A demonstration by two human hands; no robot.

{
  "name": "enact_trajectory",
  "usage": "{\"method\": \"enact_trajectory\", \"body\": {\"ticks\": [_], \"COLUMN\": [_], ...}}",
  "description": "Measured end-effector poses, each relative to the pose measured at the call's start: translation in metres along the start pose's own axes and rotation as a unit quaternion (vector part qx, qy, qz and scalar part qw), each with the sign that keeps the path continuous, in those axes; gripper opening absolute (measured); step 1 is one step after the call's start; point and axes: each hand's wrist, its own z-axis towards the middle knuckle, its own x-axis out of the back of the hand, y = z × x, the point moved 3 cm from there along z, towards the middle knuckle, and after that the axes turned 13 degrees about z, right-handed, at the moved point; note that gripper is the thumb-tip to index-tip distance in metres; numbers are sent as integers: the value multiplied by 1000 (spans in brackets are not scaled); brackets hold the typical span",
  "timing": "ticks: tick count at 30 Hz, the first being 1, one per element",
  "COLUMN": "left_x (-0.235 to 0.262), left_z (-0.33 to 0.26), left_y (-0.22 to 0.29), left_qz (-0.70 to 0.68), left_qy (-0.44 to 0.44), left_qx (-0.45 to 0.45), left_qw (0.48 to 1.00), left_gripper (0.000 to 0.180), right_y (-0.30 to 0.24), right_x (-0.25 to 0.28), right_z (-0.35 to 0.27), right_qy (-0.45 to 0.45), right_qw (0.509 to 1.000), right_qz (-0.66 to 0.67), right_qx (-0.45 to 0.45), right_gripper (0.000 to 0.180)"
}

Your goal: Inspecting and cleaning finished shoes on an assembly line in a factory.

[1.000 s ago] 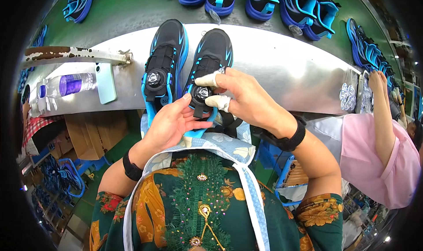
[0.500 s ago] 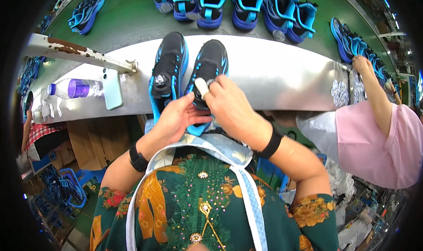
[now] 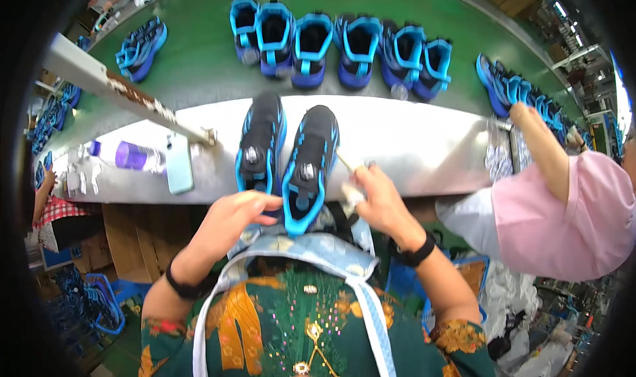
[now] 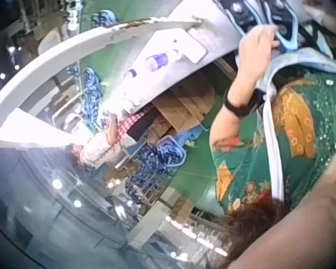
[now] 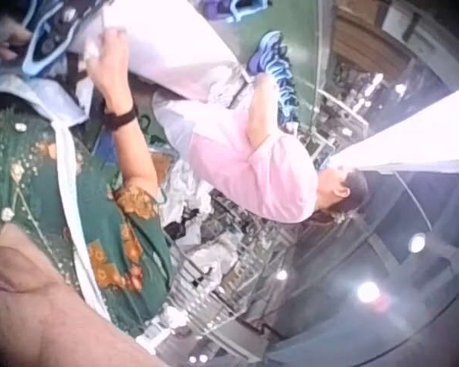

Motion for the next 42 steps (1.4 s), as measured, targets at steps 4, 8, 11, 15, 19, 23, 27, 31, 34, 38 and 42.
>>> {"method": "enact_trajectory", "body": {"ticks": [4,8,11,15,19,23,27,31,34,38,42], "left_x": [-2,-11,8,43,63,68,77,76,85,116,168], "left_z": [-6,30,14,-6,-12,2,49,129,211,321,402], "left_y": [0,-16,-24,10,32,43,57,96,114,140,155], "left_qz": [382,460,414,332,207,227,64,13,140,307,363], "left_qy": [197,227,279,194,169,189,227,133,177,316,442], "left_qx": [-111,-65,-33,-42,-10,-43,-174,-258,-230,-209,-139], "left_qw": [896,856,866,922,964,954,956,957,947,873,808], "left_gripper": [69,76,73,59,68,55,70,71,67,57,46], "right_y": [-22,-12,-33,28,5,38,58,121,135,127,83], "right_x": [-38,-16,46,67,38,28,66,148,191,232,216], "right_z": [20,82,167,228,229,260,260,252,257,247,245], "right_qy": [-62,-164,9,55,4,50,24,18,103,91,140], "right_qw": [995,972,961,904,935,901,917,935,894,886,848], "right_qz": [52,26,-249,-420,-348,-416,-392,-353,-436,-455,-495], "right_qx": [64,169,124,55,59,111,64,15,22,-14,123], "right_gripper": [52,52,56,73,76,38,31,24,30,56,58]}}
